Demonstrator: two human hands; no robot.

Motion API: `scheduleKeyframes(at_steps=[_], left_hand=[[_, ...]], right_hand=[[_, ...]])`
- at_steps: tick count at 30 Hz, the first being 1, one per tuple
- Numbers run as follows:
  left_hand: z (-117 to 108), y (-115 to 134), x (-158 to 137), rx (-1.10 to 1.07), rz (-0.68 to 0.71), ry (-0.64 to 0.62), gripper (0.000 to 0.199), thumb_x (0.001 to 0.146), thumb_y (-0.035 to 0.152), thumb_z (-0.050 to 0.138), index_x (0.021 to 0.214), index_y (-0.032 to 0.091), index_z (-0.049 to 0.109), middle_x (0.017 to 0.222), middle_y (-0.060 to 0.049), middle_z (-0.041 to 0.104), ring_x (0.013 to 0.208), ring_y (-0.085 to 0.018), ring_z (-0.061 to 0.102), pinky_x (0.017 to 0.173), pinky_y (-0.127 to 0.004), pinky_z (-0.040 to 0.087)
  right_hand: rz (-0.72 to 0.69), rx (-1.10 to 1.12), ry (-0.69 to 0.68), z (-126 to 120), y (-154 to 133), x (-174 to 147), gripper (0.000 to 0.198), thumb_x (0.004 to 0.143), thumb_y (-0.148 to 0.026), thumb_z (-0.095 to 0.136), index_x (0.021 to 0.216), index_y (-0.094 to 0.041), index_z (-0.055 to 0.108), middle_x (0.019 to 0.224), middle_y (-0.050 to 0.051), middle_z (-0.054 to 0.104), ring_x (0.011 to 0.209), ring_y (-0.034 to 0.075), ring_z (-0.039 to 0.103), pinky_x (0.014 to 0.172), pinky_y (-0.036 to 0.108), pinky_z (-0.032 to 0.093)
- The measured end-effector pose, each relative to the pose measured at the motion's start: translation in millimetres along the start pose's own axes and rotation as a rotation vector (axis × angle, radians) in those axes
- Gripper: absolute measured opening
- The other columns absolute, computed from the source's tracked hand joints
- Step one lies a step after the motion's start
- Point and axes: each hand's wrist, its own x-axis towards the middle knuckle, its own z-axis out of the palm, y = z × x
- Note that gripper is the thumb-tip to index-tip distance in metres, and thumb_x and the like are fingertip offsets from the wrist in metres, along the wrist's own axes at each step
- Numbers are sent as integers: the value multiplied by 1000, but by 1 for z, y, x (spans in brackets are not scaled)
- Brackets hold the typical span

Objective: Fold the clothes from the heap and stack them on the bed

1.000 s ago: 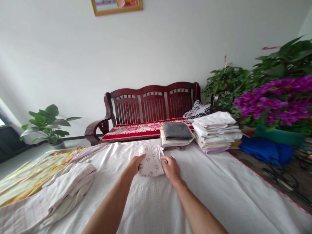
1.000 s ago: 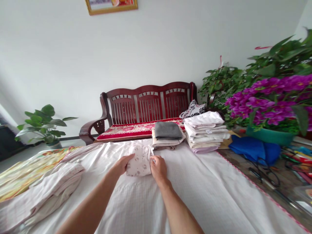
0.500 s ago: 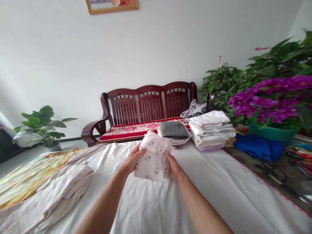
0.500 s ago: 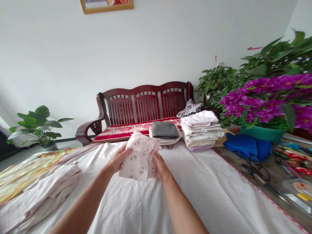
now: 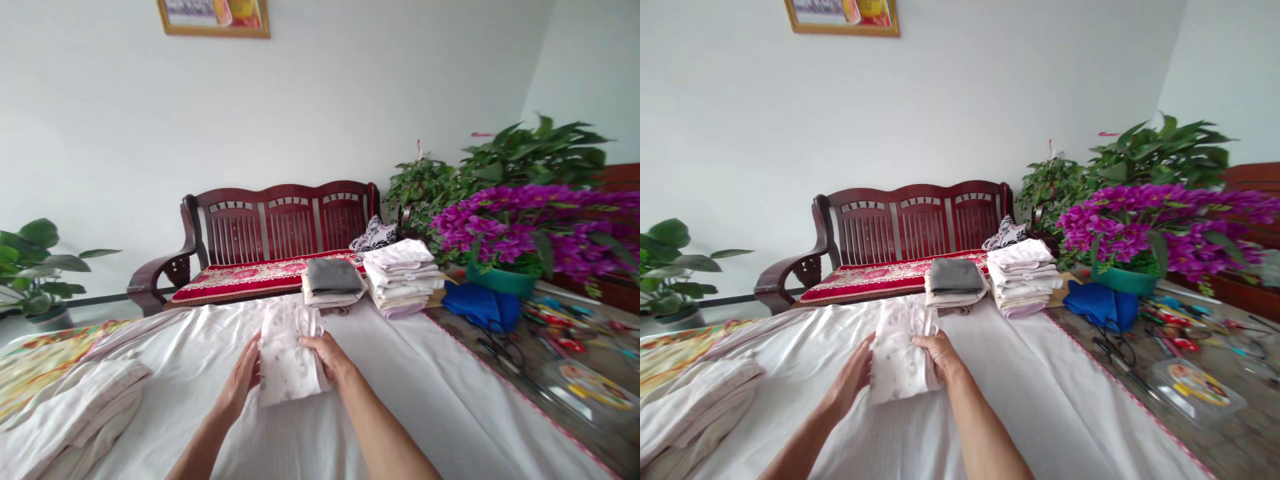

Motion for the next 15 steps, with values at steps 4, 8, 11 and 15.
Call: scheduleKeyframes(at_steps=[4, 8, 11, 15], left_hand=[[-2, -21, 1, -49, 75, 138, 82, 69, 70, 69, 131, 18, 54, 112, -13, 72, 106, -28, 69, 94, -38, 55], [0, -30, 8, 79, 105, 107, 75, 61, 66, 75, 119, 20, 60, 100, -9, 74, 95, -27, 71, 90, -39, 55], [0, -30, 10, 128, 124, 83, 71, 64, 63, 74, 119, 21, 61, 98, -8, 75, 91, -26, 70, 88, -38, 55], [-1, -27, 7, 171, 132, 78, 67, 63, 63, 73, 116, 21, 64, 96, -7, 76, 89, -26, 71, 85, -36, 55]], right_hand=[[-172, 113, 122, -1, -35, 2, 49, 56, -20, 81, 103, -17, 68, 88, 6, 79, 82, 29, 75, 77, 41, 60], [-365, 140, 179, 0, -95, 6, 51, 62, -21, 81, 110, -21, 65, 97, 4, 78, 90, 27, 74, 80, 40, 62], [-549, 122, 197, -1, -161, 17, 51, 64, -20, 80, 112, -22, 65, 99, 3, 78, 95, 26, 73, 78, 40, 63], [-765, 70, 465, -17, -255, 39, 39, 69, -22, 75, 107, -15, 66, 93, 4, 76, 88, 21, 72, 74, 31, 62]])
